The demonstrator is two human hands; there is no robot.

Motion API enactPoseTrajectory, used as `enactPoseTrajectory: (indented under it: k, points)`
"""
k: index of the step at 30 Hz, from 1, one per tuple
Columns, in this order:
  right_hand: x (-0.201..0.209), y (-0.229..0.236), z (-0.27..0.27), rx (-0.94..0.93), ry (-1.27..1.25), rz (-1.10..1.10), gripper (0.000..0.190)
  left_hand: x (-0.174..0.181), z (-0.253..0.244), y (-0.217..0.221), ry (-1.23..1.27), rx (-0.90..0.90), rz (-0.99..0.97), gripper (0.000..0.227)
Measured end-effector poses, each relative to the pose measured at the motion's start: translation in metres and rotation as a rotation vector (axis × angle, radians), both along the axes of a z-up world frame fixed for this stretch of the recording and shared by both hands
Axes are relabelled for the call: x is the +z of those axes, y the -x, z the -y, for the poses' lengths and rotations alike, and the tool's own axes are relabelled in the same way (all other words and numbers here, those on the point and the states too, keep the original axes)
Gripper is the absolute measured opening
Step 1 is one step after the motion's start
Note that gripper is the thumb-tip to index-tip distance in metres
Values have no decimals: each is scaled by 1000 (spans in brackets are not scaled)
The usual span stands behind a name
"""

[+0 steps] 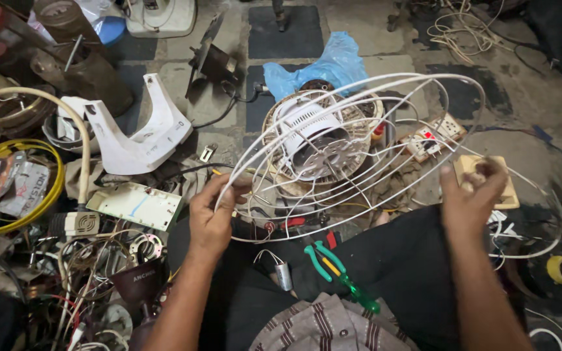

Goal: The person sits on the floor and disassembles a white electric fan. They use a screwdriver to remove screws from the fan's motor housing and cage, then detach the wire cage and the motor unit from the base.

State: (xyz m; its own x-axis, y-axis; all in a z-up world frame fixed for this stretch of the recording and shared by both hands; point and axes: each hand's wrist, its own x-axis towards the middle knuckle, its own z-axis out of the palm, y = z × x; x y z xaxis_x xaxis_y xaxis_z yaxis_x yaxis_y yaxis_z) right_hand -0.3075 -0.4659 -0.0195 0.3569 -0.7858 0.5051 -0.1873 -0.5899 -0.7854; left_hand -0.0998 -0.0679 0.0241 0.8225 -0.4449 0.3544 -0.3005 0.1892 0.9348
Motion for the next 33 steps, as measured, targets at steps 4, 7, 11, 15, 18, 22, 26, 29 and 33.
enactPoseTrajectory:
  k: [4,7,11,15,18,22,26,29,33]
  points:
    - [8,-22,61,294,-169,-61,66,6,0,1,-56,-14,40,34]
    - [-8,-44,79,387,-454,-4,42,8,2,2,-75,-14,42,34]
    - [-24,-46,77,417,-575,170,30,6,0,4,-79,-10,14,35]
    - [-30,-44,69,367,-719,200,32,0,5,-7,-3,-16,-76,37]
    - [-33,-45,72,444,-691,233,36,-1,5,-13,5,-32,-102,38]
    - [-36,-41,71,363,-625,168,44,-2,3,-11,10,-25,-94,39]
    - [-34,-29,71,320,-683,177,50,-5,-5,2,44,-51,-30,35]
    - [-37,-24,72,373,-598,218,51,-9,-14,14,8,-34,27,31]
    - [-24,-16,69,458,-886,289,53,-14,-22,28,7,-13,42,25]
